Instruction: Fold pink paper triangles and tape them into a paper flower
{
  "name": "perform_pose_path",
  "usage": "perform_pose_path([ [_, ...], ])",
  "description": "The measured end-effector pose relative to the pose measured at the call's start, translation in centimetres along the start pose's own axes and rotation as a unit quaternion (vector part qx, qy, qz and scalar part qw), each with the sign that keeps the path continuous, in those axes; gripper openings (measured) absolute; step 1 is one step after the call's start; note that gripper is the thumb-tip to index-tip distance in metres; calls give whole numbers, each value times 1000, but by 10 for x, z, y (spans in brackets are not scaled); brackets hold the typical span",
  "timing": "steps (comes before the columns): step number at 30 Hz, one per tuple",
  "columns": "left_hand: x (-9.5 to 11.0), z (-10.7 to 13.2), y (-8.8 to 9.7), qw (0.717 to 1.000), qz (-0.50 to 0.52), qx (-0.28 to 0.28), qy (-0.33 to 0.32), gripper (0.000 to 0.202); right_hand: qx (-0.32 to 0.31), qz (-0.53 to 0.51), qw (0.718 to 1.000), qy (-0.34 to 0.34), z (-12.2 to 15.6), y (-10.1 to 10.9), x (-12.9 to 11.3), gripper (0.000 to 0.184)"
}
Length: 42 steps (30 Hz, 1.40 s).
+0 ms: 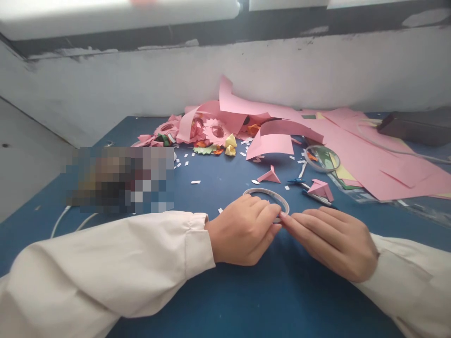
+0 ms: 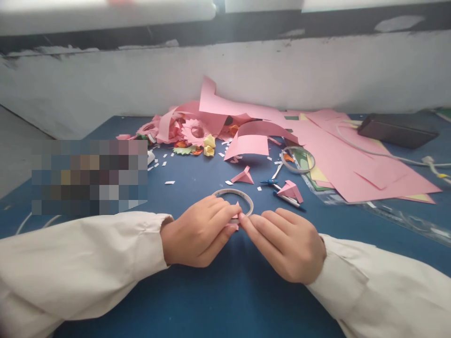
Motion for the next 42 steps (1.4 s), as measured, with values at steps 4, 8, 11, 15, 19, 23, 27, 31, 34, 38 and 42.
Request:
perform_pose_path([
  [4,0,0,-2,1000,-11,-6,9,24,10,-6,999,-36,0,4,3,30],
  [8,-3,0,3,999,5,36,33,24,10,0,999,-48,-4,6,1,29],
  [11,0,0,6,999,5,47,18,24,9,-36,996,-86,-6,4,4,22],
  [15,5,0,11,998,-5,55,18,23,-1,-75,994,-84,-5,0,1,13],
  [19,8,-1,16,996,19,72,50,22,10,-71,995,-67,-3,3,-1,16],
  [23,14,-2,17,993,54,81,71,21,2,-70,996,-48,-2,6,-1,21],
  [27,6,-5,27,985,101,86,111,23,4,-69,996,-51,0,11,-19,20],
  [31,-36,-3,45,951,71,159,254,35,97,10,984,-148,9,22,-32,20],
  [34,-50,-4,37,963,-53,129,231,40,11,-61,998,-32,6,8,-36,18],
  [38,-47,-4,8,979,-144,27,140,36,-28,-81,991,-104,2,-6,1,48],
  [42,-48,0,10,972,-109,22,205,34,-95,-151,961,-212,6,-23,21,55],
])
Point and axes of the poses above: each hand's wrist, its own z-axis away from the middle knuckle, its own y-axis out of the back of the hand, x = y × z, the point moved 6 cm from there along -z, towards the middle knuckle, and after that the axes turned 1 degree about -y, right-handed, at the moved point
